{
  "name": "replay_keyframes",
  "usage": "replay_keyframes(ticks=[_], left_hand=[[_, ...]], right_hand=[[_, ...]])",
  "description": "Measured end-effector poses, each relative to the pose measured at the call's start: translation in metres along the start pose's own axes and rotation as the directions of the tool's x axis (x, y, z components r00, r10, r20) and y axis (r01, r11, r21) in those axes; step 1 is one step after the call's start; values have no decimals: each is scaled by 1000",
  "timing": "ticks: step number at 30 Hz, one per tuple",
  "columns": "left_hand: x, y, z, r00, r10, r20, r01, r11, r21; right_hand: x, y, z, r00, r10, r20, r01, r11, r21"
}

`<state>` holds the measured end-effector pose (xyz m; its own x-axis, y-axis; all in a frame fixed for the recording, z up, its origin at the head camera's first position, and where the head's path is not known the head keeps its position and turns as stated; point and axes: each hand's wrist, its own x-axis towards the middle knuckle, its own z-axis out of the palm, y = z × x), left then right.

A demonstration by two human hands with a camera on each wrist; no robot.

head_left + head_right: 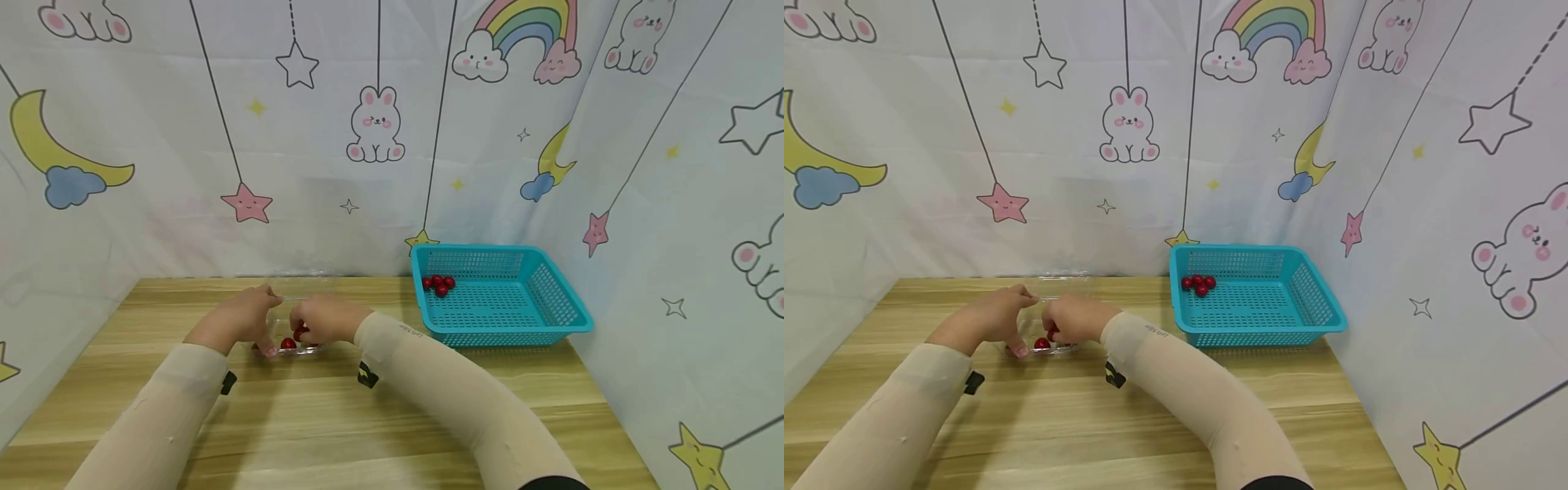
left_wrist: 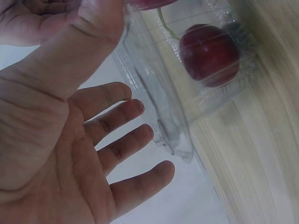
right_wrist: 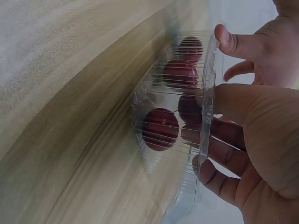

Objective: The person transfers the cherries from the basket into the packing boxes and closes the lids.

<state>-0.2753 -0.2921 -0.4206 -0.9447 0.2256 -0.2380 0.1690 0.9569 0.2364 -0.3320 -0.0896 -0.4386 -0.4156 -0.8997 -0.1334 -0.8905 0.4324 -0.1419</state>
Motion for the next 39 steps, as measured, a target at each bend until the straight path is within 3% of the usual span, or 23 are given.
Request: replay_keyframes(ticks=[9,17,22,30,39], left_hand=[[0,1,-1,1000,-12,4,12,1000,4],[0,2,-1,999,-37,9,37,999,-10],[-1,2,0,999,-33,3,33,999,-7],[1,2,2,999,-41,-1,41,999,-9],[1,2,2,999,-42,-4,41,999,-11]], right_hand=[[-6,2,-6,999,31,29,-33,996,77],[-38,25,-33,998,59,-24,-54,982,180],[-65,49,-54,987,153,-41,-140,964,226],[-113,96,-82,939,335,-75,-305,913,271],[-153,151,-87,872,482,-80,-447,853,268]])
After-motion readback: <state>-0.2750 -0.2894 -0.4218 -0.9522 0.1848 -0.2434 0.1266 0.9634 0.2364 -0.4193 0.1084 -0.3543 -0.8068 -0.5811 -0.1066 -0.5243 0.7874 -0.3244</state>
